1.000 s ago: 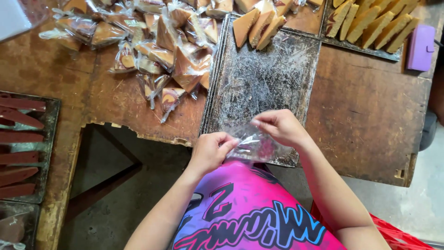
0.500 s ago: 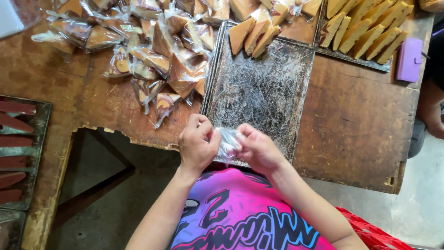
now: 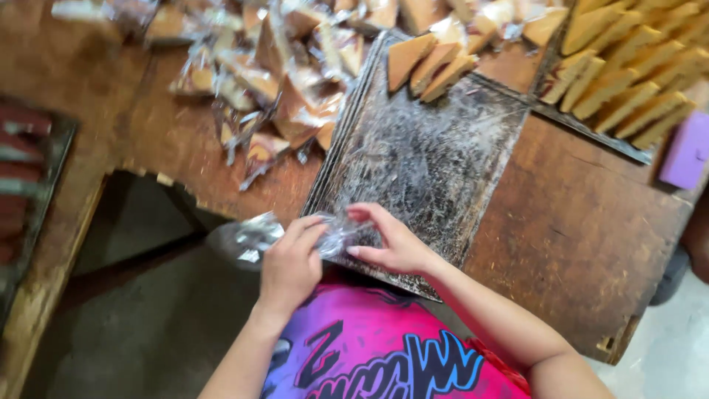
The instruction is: The person packages triangular cake slices into plastic bags by hand on a wooden table, receives another tray of cake slices, and bags them.
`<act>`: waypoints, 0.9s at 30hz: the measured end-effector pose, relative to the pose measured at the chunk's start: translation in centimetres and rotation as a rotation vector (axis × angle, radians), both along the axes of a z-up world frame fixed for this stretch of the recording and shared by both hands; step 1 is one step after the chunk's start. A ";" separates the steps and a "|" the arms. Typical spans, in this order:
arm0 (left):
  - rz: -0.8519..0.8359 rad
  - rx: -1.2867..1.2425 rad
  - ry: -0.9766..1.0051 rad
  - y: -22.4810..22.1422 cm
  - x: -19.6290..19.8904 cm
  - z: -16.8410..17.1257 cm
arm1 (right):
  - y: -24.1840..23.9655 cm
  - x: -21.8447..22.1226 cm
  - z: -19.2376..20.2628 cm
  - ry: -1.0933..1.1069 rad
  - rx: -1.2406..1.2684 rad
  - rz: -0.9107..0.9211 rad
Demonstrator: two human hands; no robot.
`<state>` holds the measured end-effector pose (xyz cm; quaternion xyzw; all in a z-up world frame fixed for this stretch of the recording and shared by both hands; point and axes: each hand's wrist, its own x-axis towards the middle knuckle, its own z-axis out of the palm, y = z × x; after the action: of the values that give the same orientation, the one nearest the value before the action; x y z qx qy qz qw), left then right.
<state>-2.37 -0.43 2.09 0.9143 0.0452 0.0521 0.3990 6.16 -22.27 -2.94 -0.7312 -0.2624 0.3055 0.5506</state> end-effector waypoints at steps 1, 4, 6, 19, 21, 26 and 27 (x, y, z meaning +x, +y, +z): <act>-0.017 -0.051 -0.004 -1.1 -0.7 0.4 | 0.8 0.2 0.4 -0.083 0.084 0.008; -0.069 -0.106 -0.045 -3.9 -0.7 1.2 | 4.2 1.3 0.3 -0.232 -0.070 0.030; -0.058 -0.039 -0.036 -5.0 -0.9 1.6 | 4.9 3.0 0.1 -0.339 -0.244 0.001; 0.031 0.030 0.126 -7.3 -2.0 -0.2 | 2.1 -3.4 -1.0 -0.371 -0.134 0.318; -0.074 0.064 0.202 -8.7 -2.8 -1.4 | 2.6 -3.1 -0.9 -0.337 -0.013 0.460; 0.372 -0.060 0.214 -0.9 -5.8 -1.8 | 1.0 4.7 0.9 -0.466 0.219 0.401; 0.446 0.027 0.229 -0.1 -6.6 -1.4 | 0.1 8.7 0.3 -0.863 0.084 0.056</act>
<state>-8.94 -0.48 0.71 0.8870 0.2900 0.0356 0.3577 14.85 -22.19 -2.68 -0.7616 -0.5004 -0.0240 0.4111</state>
